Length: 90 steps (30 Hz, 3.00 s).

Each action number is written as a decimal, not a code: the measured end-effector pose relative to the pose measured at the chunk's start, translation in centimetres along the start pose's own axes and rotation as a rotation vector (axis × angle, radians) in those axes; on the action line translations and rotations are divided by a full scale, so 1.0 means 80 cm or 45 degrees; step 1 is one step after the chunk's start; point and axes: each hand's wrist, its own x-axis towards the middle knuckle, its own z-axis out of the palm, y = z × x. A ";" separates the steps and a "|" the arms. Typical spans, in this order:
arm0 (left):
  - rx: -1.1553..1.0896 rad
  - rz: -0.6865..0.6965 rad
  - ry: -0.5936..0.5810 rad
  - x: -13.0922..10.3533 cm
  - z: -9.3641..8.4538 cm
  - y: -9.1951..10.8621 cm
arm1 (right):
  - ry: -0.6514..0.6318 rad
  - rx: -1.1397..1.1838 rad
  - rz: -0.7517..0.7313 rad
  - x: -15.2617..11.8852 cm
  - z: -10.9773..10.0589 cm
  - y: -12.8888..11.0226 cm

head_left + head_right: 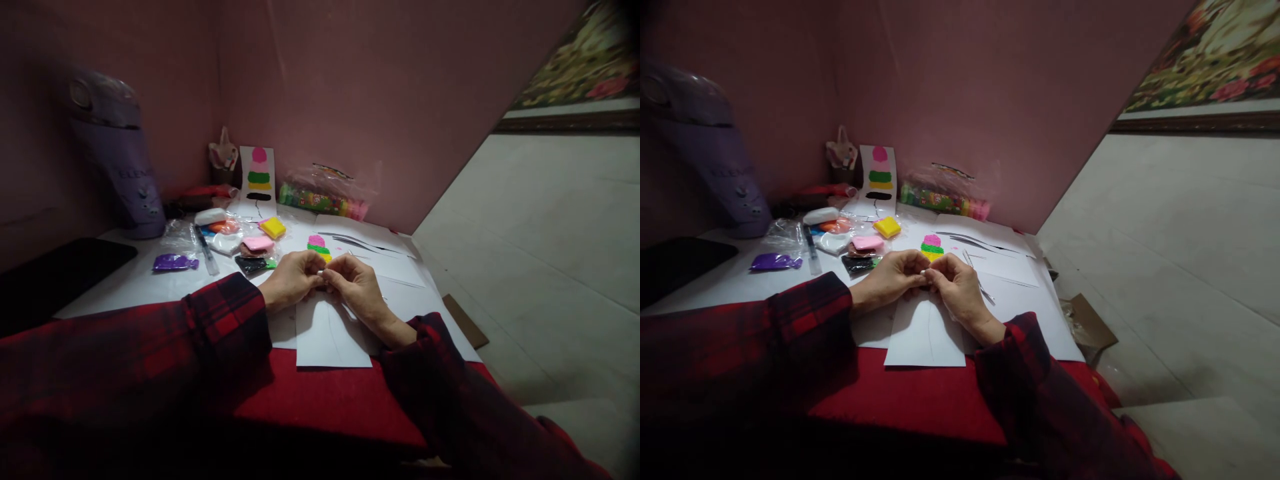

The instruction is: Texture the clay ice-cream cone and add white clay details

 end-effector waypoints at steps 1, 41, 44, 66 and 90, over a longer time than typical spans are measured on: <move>-0.033 -0.006 -0.019 0.000 0.000 0.002 | 0.014 -0.003 -0.010 0.000 0.000 0.000; -0.164 0.068 0.046 -0.002 -0.002 0.012 | 0.026 -0.138 -0.283 -0.006 -0.003 -0.004; -0.192 0.043 0.072 -0.002 -0.003 0.014 | 0.018 -0.212 -0.297 -0.007 -0.003 -0.002; -0.408 0.003 0.023 -0.003 -0.005 0.014 | 0.016 -0.257 -0.291 -0.009 -0.005 -0.002; -0.324 0.003 0.185 0.000 -0.003 0.014 | 0.247 -0.389 -0.268 -0.006 -0.004 -0.004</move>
